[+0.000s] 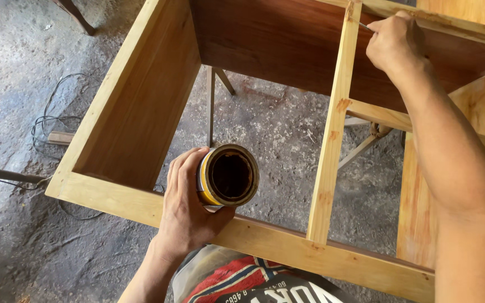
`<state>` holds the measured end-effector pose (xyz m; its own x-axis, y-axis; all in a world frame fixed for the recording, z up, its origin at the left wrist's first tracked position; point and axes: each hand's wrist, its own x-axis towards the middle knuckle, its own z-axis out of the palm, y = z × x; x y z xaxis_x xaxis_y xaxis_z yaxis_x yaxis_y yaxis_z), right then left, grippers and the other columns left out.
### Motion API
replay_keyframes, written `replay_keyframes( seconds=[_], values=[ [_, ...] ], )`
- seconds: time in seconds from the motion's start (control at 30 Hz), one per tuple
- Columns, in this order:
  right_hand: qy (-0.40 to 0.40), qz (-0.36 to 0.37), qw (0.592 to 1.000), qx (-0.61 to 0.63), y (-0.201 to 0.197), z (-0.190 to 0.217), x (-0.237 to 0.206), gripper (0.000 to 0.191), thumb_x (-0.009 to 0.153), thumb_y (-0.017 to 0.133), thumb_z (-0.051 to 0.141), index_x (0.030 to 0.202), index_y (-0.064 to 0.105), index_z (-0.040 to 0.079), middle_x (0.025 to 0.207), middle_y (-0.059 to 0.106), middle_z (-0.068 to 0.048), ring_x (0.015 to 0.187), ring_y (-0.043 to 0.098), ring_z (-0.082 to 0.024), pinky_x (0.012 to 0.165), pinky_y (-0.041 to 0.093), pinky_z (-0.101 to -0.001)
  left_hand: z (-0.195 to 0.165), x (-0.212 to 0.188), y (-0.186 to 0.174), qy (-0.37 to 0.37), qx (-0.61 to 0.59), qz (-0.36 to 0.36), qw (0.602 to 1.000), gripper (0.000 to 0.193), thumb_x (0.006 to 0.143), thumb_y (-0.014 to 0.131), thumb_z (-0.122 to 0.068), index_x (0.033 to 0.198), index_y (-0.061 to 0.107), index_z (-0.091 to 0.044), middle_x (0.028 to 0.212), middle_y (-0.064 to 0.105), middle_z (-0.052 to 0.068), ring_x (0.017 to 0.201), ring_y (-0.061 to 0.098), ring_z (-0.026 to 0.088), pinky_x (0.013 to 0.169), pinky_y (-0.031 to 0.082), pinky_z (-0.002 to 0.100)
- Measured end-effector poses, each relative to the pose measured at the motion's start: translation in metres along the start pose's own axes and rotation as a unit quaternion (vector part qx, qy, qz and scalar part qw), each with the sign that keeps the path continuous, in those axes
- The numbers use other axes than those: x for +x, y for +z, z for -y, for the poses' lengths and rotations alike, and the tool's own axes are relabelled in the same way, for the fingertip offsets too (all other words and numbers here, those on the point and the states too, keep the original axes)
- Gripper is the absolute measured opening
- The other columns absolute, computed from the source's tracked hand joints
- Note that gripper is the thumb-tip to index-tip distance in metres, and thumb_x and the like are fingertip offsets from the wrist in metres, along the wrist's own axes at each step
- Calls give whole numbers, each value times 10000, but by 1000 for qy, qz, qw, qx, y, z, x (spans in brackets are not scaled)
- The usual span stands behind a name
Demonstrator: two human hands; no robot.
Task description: The person wipes a blue cloth over their hands, then carries a can of wood stain to a wooden cabinet frame resting on stands. They dip a small brush into the can and brush the stain onto the frame's rails, panels, and edges, working around the furniture piece.
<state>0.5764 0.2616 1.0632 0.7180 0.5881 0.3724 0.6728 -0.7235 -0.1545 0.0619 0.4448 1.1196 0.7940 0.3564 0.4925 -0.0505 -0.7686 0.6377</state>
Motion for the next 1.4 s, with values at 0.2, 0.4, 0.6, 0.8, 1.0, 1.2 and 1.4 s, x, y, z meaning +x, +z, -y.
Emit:
replay_keyframes(
  seconds=[0.2, 0.4, 0.6, 0.8, 1.0, 1.2, 1.4],
  values=[
    [-25, -32, 999, 4, -1, -7, -6, 287, 948, 688, 81, 1171, 835, 189, 1154, 688, -240, 1022, 665, -420, 912, 537, -482, -1, 1, -1, -3, -9, 3, 1000, 917, 632, 868, -114, 1412, 409, 35, 1366, 524, 253, 1290, 522, 431, 1100, 433, 495],
    [-42, -46, 996, 56, -2, -30, -5, 357, 907, 687, 46, 1203, 823, 190, 1109, 661, -213, 1004, 663, -375, 914, 543, -449, -1, 3, 0, -11, -7, -2, 1000, 914, 625, 872, -111, 1406, 419, 27, 1366, 531, 256, 1290, 534, 428, 1095, 444, 484],
    [-193, -77, 976, 60, 7, -67, 8, 349, 932, 763, 45, 1243, 806, 198, 1046, 671, -98, 1030, 647, -274, 990, 542, -398, -1, 5, 2, -14, -3, -1, 1000, 907, 632, 872, -112, 1406, 421, 27, 1355, 537, 253, 1281, 538, 425, 1085, 450, 482],
    [-191, -69, 976, 83, 13, -83, 24, 402, 901, 808, 4, 1253, 811, 198, 1053, 665, -91, 1051, 625, -261, 1014, 539, -381, -1, 5, 4, -25, 8, 1, 1000, 896, 638, 873, -118, 1402, 426, 19, 1347, 541, 247, 1273, 544, 424, 1080, 450, 484],
    [-203, -60, 970, 119, 14, -86, 26, 377, 920, 806, 10, 1238, 809, 213, 1070, 666, -64, 1038, 601, -226, 1042, 545, -345, -1, 5, 3, -30, 3, 2, 1000, 885, 649, 867, -126, 1404, 427, 11, 1351, 544, 240, 1272, 547, 421, 1081, 450, 483],
    [-188, -62, 974, 114, 23, -86, 36, 379, 918, 805, 18, 1241, 810, 217, 1071, 667, -66, 1094, 628, -237, 981, 539, -353, -3, 8, 4, -59, 4, 15, 998, 893, 629, 858, -117, 1407, 435, -5, 1343, 546, 231, 1260, 549, 415, 1071, 451, 483],
    [-131, -27, 984, 115, 23, -88, 54, 371, 895, 784, 6, 1187, 815, 233, 1038, 659, -68, 1010, 629, -239, 920, 540, -348, -2, 8, 4, -49, 6, 10, 999, 910, 627, 886, -142, 1403, 429, -13, 1343, 543, 226, 1256, 545, 414, 1065, 449, 487]
  ],
)
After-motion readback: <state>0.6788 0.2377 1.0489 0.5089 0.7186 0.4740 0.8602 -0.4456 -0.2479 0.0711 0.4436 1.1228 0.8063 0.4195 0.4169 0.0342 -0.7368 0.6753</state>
